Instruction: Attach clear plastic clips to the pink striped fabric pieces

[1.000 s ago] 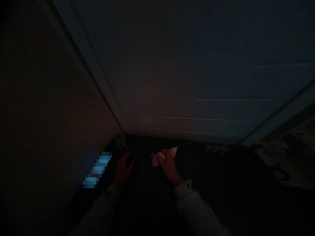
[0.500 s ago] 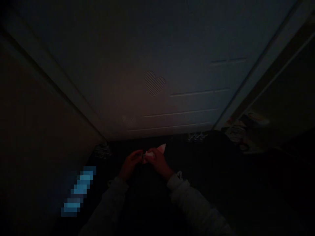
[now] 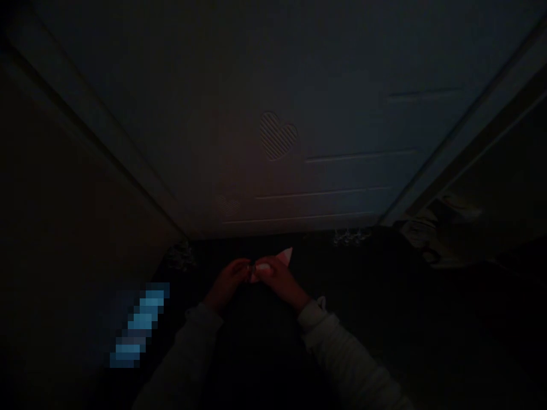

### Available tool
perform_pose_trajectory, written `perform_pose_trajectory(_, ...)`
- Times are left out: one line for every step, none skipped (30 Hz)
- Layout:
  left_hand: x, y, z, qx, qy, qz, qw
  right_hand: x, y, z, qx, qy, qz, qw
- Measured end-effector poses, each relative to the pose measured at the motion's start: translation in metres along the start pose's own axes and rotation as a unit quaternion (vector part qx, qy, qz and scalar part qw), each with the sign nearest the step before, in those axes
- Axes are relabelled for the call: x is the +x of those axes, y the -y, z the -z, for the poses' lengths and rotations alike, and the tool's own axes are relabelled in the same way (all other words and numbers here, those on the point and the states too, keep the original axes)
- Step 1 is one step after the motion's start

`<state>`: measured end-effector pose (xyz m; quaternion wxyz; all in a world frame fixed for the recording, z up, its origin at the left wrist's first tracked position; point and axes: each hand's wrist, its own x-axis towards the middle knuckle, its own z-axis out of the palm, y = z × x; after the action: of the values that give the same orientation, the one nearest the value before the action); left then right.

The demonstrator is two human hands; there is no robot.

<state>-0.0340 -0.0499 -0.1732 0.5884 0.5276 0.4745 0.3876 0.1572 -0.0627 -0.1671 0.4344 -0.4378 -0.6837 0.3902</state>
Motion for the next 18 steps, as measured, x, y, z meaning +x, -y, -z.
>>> perform_pose_trajectory(0.0005, 0.0004, -0.0002, 0.001, -0.002, 0.001, 1.000, -0.0003, 0.0003, -0.0003, 0.001, -0.004, 0.002, 1.000)
perform_pose_trajectory(0.0010, 0.0008, -0.0003, 0.002, -0.005, 0.001, 1.000, -0.0006, 0.0007, -0.0007, 0.001, -0.009, 0.003, 1.000)
perform_pose_trajectory(0.0015, 0.0011, -0.0005, 0.002, -0.007, 0.001, 1.000, -0.0008, 0.0011, -0.0010, 0.001, -0.015, 0.006, 1.000)
perform_pose_trajectory(0.0018, 0.0012, -0.0006, 0.003, -0.009, 0.001, 1.000, -0.0009, 0.0015, -0.0013, 0.000, -0.021, 0.008, 1.000)
perform_pose_trajectory(0.0019, 0.0012, -0.0006, 0.003, -0.011, 0.001, 1.000, -0.0009, 0.0018, -0.0015, -0.002, -0.026, 0.009, 1.000)
perform_pose_trajectory(0.0019, 0.0011, -0.0006, 0.004, -0.011, 0.001, 1.000, -0.0008, 0.0022, -0.0018, -0.005, -0.028, 0.010, 1.000)
perform_pose_trajectory(0.0016, 0.0009, -0.0006, 0.004, -0.011, 0.001, 1.000, -0.0007, 0.0024, -0.0022, -0.008, -0.029, 0.010, 1.000)
perform_pose_trajectory(0.0013, 0.0008, -0.0005, 0.004, -0.011, 0.001, 1.000, -0.0006, 0.0026, -0.0025, -0.011, -0.027, 0.010, 1.000)
perform_pose_trajectory(0.0011, 0.0007, -0.0005, 0.004, -0.011, 0.001, 1.000, -0.0005, 0.0028, -0.0030, -0.015, -0.025, 0.008, 1.000)
perform_pose_trajectory(0.0008, 0.0007, -0.0004, 0.004, -0.011, 0.001, 1.000, -0.0005, 0.0028, -0.0034, -0.019, -0.023, 0.007, 1.000)
perform_pose_trajectory(0.0007, 0.0009, -0.0003, 0.003, -0.011, 0.000, 1.000, -0.0005, 0.0029, -0.0039, -0.023, -0.021, 0.005, 0.999)
perform_pose_trajectory(0.0007, 0.0013, -0.0002, 0.002, -0.011, 0.000, 1.000, -0.0005, 0.0029, -0.0043, -0.027, -0.019, 0.003, 0.999)
perform_pose_trajectory(0.0008, 0.0018, -0.0002, 0.000, -0.012, 0.000, 1.000, -0.0006, 0.0030, -0.0046, -0.030, -0.017, 0.001, 0.999)
perform_pose_trajectory(0.0009, 0.0024, -0.0001, -0.002, -0.012, -0.001, 1.000, -0.0008, 0.0033, -0.0048, -0.033, -0.014, -0.001, 0.999)
perform_pose_trajectory(0.0010, 0.0030, -0.0001, -0.004, -0.011, -0.001, 1.000, -0.0011, 0.0036, -0.0049, -0.035, -0.010, -0.003, 0.999)
perform_pose_trajectory(0.0011, 0.0035, 0.0000, -0.006, -0.012, -0.001, 1.000, -0.0015, 0.0042, -0.0050, -0.036, -0.006, -0.005, 0.999)
perform_pose_trajectory(0.0012, 0.0039, 0.0000, -0.007, -0.012, -0.001, 1.000, -0.0019, 0.0049, -0.0050, -0.037, -0.003, -0.006, 0.999)
perform_pose_trajectory(0.0013, 0.0041, 0.0000, -0.008, -0.012, 0.000, 1.000, -0.0024, 0.0057, -0.0051, -0.038, 0.000, -0.006, 0.999)
